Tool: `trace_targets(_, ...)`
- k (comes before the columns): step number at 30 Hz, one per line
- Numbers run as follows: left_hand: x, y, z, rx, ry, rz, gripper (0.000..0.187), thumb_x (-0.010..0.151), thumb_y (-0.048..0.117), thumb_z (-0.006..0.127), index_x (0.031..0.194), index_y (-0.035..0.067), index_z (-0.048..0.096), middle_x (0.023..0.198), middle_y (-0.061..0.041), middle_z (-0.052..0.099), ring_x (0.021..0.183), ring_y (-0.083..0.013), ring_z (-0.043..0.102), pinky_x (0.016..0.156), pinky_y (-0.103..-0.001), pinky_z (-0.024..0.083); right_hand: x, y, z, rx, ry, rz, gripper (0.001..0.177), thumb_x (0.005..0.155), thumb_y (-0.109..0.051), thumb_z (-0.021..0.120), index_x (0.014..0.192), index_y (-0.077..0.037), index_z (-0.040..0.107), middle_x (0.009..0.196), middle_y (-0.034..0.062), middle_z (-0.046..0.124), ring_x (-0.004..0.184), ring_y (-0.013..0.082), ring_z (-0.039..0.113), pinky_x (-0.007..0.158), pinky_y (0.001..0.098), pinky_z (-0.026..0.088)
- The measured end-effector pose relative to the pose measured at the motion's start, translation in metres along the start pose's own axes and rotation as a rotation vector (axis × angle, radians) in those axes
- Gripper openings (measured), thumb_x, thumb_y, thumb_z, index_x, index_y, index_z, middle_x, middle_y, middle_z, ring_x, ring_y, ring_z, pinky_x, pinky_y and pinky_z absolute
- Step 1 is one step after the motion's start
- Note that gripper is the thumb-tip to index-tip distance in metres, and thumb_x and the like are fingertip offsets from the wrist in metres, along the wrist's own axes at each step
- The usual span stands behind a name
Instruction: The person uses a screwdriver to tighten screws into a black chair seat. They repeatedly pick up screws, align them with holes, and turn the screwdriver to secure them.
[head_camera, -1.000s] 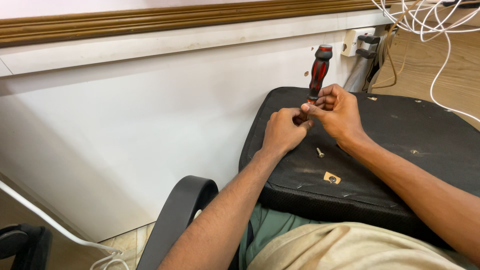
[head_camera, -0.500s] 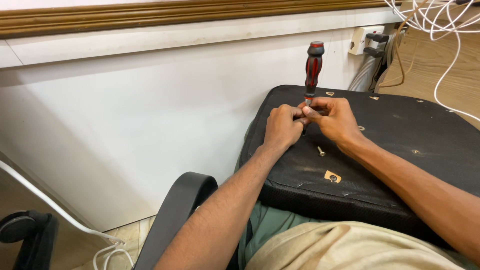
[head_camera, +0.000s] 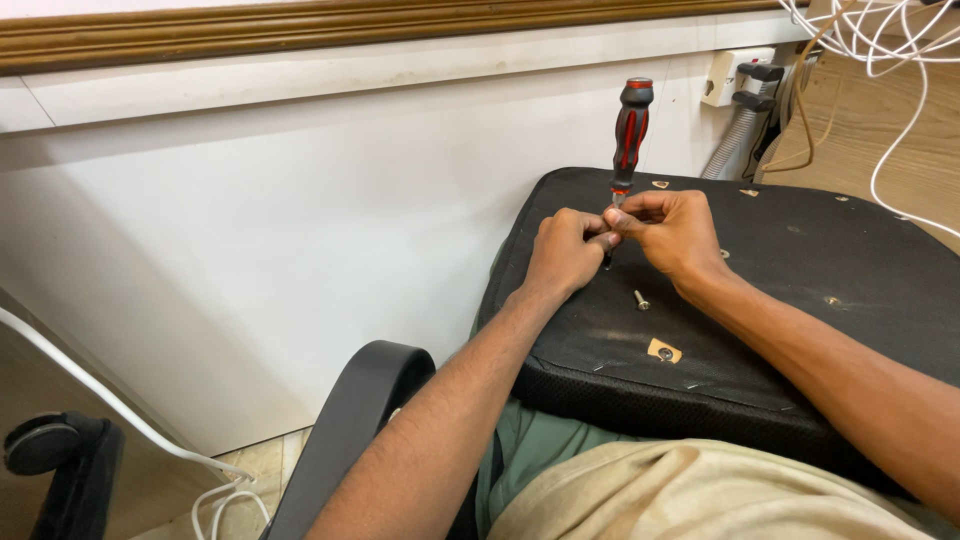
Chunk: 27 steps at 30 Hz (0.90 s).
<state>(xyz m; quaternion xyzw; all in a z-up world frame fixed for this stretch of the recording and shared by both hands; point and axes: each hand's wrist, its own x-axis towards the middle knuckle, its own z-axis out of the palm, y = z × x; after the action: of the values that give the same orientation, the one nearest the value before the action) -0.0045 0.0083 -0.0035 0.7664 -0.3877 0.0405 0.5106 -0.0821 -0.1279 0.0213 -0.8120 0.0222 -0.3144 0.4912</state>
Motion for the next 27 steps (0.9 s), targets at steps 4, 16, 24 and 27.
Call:
trace_targets(4, 0.000, 0.004, 0.000, -0.006, 0.002, -0.005, 0.022, 0.090, 0.029, 0.073, 0.092, 0.009, 0.080, 0.079, -0.007, 0.079, 0.074, -0.0157, 0.075, 0.072, -0.033, 0.058, 0.006, 0.006, -0.010, 0.064, 0.000, 0.022, 0.014, 0.094, -0.009, 0.074, 0.102, 0.002, 0.077, 0.094, 0.0105, 0.078, 0.082, 0.0123, 0.071, 0.077, 0.0259, 0.058)
trace_targets(16, 0.039, 0.027, 0.031, 0.176, -0.196, 0.282, 0.039, 0.083, 0.039, 0.077, 0.110, 0.011, 0.077, 0.105, -0.008, 0.078, 0.102, -0.0227, 0.075, 0.091, -0.038, 0.057, 0.042, 0.025, -0.083, 0.158, 0.176, -0.014, 0.014, 0.107, -0.008, 0.061, 0.102, 0.003, 0.068, 0.093, 0.0113, 0.071, 0.082, 0.0182, 0.072, 0.076, 0.0309, 0.061)
trace_targets(24, 0.026, 0.043, 0.053, 0.394, -0.279, 0.324, 0.016, 0.084, 0.026, 0.074, 0.096, 0.020, 0.081, 0.096, 0.000, 0.081, 0.096, -0.0197, 0.078, 0.087, -0.038, 0.059, 0.053, 0.047, -0.090, -0.046, 0.109, -0.036, 0.014, 0.103, -0.011, 0.068, 0.103, 0.003, 0.072, 0.094, 0.0119, 0.075, 0.084, 0.0147, 0.073, 0.072, 0.0278, 0.058)
trace_targets(27, 0.020, 0.047, 0.052, 0.361, -0.224, 0.292, 0.012, 0.085, 0.023, 0.074, 0.092, 0.015, 0.079, 0.093, -0.004, 0.079, 0.092, -0.0221, 0.077, 0.083, -0.041, 0.059, 0.054, 0.051, -0.083, -0.041, 0.077, -0.031, 0.013, 0.103, -0.011, 0.068, 0.104, 0.002, 0.071, 0.094, 0.0122, 0.075, 0.085, 0.0147, 0.073, 0.071, 0.0280, 0.058)
